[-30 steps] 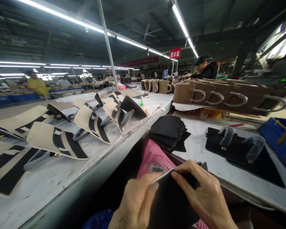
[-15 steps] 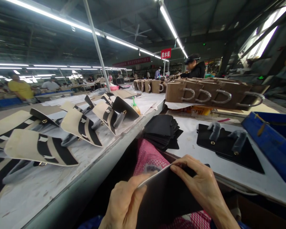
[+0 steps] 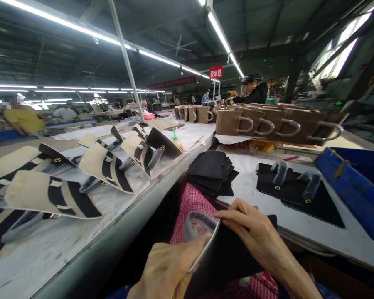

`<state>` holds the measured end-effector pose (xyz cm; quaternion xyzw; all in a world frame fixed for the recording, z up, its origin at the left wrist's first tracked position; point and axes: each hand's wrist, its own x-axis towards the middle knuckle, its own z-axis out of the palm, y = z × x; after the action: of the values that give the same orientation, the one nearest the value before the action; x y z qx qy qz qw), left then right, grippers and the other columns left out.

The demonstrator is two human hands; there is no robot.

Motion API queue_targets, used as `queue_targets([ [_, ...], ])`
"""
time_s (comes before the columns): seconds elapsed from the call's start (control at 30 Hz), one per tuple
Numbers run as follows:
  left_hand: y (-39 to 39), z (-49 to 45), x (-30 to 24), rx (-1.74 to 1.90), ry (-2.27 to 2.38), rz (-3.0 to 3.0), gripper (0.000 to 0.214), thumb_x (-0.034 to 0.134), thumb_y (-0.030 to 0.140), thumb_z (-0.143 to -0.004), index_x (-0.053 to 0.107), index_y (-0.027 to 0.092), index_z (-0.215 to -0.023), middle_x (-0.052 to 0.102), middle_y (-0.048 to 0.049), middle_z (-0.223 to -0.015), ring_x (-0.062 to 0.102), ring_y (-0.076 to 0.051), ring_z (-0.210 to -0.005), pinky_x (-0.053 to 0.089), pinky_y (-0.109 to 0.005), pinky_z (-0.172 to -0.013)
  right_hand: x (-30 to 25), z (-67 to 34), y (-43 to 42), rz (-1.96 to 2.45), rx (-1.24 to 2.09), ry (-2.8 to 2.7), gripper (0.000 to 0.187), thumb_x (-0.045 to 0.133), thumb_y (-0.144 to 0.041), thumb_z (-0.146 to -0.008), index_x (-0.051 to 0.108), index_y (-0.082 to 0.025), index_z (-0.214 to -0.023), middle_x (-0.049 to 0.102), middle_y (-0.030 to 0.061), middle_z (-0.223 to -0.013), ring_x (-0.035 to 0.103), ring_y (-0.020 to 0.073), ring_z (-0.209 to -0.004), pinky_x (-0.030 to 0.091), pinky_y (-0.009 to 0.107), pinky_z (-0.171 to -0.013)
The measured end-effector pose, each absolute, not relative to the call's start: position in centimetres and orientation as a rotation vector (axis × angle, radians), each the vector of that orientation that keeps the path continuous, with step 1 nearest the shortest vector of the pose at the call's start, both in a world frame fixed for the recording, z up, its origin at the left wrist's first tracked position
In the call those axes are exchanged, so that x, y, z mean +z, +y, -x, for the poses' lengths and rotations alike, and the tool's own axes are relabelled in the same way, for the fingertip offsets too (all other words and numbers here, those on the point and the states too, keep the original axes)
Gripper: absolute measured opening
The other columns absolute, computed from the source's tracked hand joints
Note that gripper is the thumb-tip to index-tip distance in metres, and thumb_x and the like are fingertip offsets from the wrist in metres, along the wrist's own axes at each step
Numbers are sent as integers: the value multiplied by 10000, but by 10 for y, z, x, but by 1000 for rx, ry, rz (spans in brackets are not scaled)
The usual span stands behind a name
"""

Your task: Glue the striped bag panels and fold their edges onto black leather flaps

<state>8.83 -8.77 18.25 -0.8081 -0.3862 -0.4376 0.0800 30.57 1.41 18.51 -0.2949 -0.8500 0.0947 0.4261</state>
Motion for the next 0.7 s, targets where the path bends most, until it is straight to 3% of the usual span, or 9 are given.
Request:
queue_targets([
  [0.13, -81, -82, 191, -1309, -1222, 2430, 299, 422, 161, -1023, 525, 217, -1297, 782, -50, -1095, 764, -132, -914, 565, -169, -843, 190, -300, 21, 757, 102, -2198, 298, 428, -266, -1042, 720, -265, -980, 577, 10, -780, 541, 137, -662, 429, 238, -586],
  [0.27, -75, -72, 195, -1253, -1602, 2449, 273, 461, 150, -989, 505, 260, -1235, 786, 15, -983, 767, -128, -849, 582, -151, -737, 183, -288, 28, 806, -87, -2240, 278, 447, -268, -1039, 709, -267, -945, 583, 10, -789, 492, 145, -633, 372, 259, -586],
  [0.43, -57, -101, 201, -585, -2054, 2261, 341, 466, 72, -918, 582, 121, -1235, 781, -118, -964, 765, -302, -868, 629, -424, -735, 175, -268, 26, 799, -267, -2264, 287, 442, -158, -1024, 688, -232, -896, 572, 11, -774, 498, 156, -659, 357, 295, -658],
  [0.53, -39, -128, 208, -314, -2269, 2196, 471, 417, -11, -905, 544, 83, -1348, 778, -162, -995, 765, -328, -873, 619, -452, -736, 174, -262, 22, 784, -335, -2249, 295, 430, -153, -1023, 664, -205, -852, 575, 23, -770, 513, 173, -682, 354, 315, -680],
  [0.6, -29, -135, 208, -322, -2320, 2179, 510, 406, -25, -904, 521, 85, -1389, 783, -167, -955, 767, -338, -847, 610, -449, -725, 174, -265, 20, 772, -359, -2244, 277, 414, -173, -1033, 664, -191, -917, 584, 23, -767, 529, 181, -686, 351, 325, -686],
  [0.7, -22, -127, 200, -415, -2339, 2206, 426, 485, 52, -922, 612, 143, -1319, 794, -141, -909, 764, -357, -848, 596, -458, -735, 175, -283, 14, 778, -397, -2189, 253, 402, -227, -1055, 625, -151, -1147, 623, 18, -789, 566, 183, -701, 358, 337, -708],
])
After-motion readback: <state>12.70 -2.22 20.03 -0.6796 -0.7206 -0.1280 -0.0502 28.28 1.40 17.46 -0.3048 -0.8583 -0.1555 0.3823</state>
